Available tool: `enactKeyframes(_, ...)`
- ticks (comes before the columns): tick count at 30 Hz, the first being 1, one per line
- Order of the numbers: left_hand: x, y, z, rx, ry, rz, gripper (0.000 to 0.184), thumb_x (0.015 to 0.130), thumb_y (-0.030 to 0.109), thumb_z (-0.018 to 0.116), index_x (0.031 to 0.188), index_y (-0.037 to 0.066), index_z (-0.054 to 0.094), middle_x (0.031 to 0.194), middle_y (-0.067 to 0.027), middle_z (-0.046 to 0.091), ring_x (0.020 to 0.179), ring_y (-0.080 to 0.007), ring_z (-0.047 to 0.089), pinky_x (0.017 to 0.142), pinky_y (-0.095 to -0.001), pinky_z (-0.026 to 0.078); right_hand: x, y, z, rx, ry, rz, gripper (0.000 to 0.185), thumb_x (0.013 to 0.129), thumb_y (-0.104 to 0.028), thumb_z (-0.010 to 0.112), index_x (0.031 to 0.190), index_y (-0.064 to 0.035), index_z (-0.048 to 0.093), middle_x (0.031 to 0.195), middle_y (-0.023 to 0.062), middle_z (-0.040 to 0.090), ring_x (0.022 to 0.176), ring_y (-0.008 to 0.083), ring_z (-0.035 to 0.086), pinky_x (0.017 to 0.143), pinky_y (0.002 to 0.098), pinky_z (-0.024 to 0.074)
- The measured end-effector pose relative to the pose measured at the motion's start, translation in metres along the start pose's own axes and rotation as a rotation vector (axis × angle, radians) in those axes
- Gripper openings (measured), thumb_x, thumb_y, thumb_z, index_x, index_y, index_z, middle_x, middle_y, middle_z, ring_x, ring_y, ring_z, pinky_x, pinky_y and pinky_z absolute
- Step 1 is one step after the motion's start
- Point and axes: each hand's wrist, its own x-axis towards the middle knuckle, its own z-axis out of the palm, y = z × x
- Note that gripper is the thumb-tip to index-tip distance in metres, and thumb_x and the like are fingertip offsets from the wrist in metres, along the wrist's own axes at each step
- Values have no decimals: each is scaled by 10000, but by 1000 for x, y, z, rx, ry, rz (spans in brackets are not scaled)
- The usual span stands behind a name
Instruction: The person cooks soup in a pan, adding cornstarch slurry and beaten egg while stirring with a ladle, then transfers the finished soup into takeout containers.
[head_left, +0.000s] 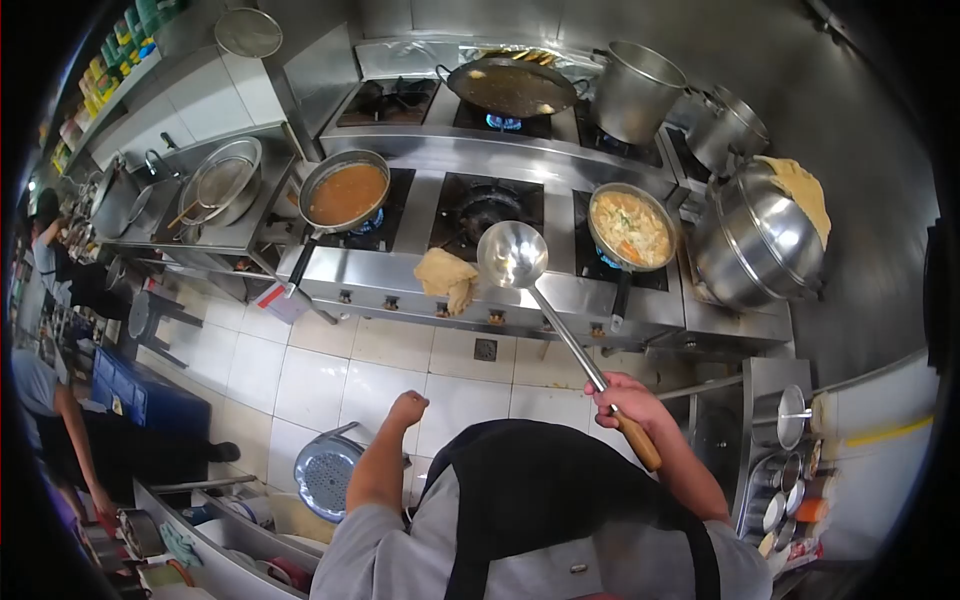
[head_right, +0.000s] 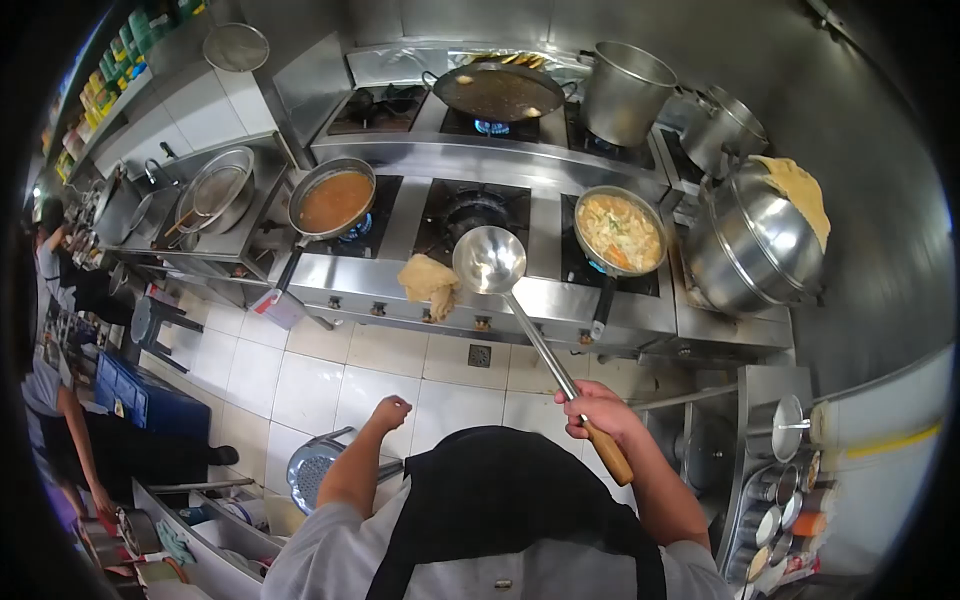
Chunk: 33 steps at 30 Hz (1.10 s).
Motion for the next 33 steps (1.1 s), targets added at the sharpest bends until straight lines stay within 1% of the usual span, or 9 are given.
enactKeyframes(9, -21, -85, 21, 507, -151, 132, 362, 879, 295, 603, 968, -30, 736, 1024, -268, 717, 994, -365, 698, 863, -478, 557, 101, -55, -27, -121, -100, 13, 239, 812, 1, 564, 1050, -15, 560, 691, 58, 471, 476, 150, 440, 424, 294, 381)
enactKeyframes(10, -26, -92, 18, 347, -128, 101, 348, 881, 278, 601, 964, -32, 737, 984, -265, 717, 938, -337, 708, 796, -466, 571, 120, -61, -30, -145, -127, 21, 239, 810, 9, 563, 1048, -18, 558, 699, 57, 477, 487, 148, 442, 424, 294, 383)
enactKeyframes(12, -75, -25, -22, -167, -78, -372, 320, 884, 236, 618, 1001, -43, 723, 905, -232, 708, 773, -277, 714, 613, -418, 584, 136, -81, -13, -203, -147, 46, 234, 809, 31, 554, 1037, -21, 550, 722, 46, 485, 538, 141, 461, 431, 293, 394)
enactKeyframes(14, -66, -39, -40, -334, 32, -301, 335, 924, 256, 632, 1119, -13, 672, 1005, -169, 708, 765, -262, 708, 583, -409, 579, 156, -92, 5, -176, -151, 27, 223, 815, 29, 553, 1033, -19, 547, 721, 40, 482, 549, 139, 467, 435, 294, 398)
enactKeyframes(15, -55, -33, -59, -578, 122, -482, 342, 937, 261, 630, 1163, 5, 650, 1036, -146, 704, 792, -260, 708, 594, -408, 582, 168, -101, 15, -130, -143, -10, 211, 822, 27, 551, 1028, -17, 545, 719, 34, 478, 560, 137, 474, 438, 295, 401)
enactKeyframes(22, 78, -43, -188, -1036, 346, -365, 361, 957, 287, 639, 1214, 45, 567, 966, -115, 677, 738, -230, 673, 619, -400, 568, 218, -142, 127, -214, -122, -46, 207, 830, 26, 546, 1034, -5, 540, 691, 50, 470, 524, 147, 453, 429, 309, 396)
enactKeyframes(26, 191, -48, -224, -1400, 470, -354, 371, 989, 294, 572, 1280, 70, 518, 1097, -157, 622, 814, -311, 676, 664, -435, 590, 234, -148, 201, -259, 18, -37, 232, 813, 32, 550, 1042, -7, 535, 657, 65, 479, 464, 166, 445, 412, 320, 375)
enactKeyframes(29, 264, -56, -229, -1610, 418, -456, 356, 1014, 346, 510, 1234, 68, 546, 1061, -143, 639, 862, -310, 682, 697, -444, 599, 239, -159, 247, -259, 98, -21, 242, 812, 36, 555, 1049, -5, 527, 662, 61, 484, 476, 167, 459, 417, 327, 370)
enactKeyframes(33, 341, -112, -185, -1825, 49, -329, 414, 1056, 405, 407, 1108, 39, 595, 1062, -150, 681, 899, -324, 687, 798, -473, 612, 235, -168, 292, -245, 184, 15, 219, 809, 36, 561, 1023, -11, 546, 665, 49, 493, 476, 167, 470, 418, 325, 371)
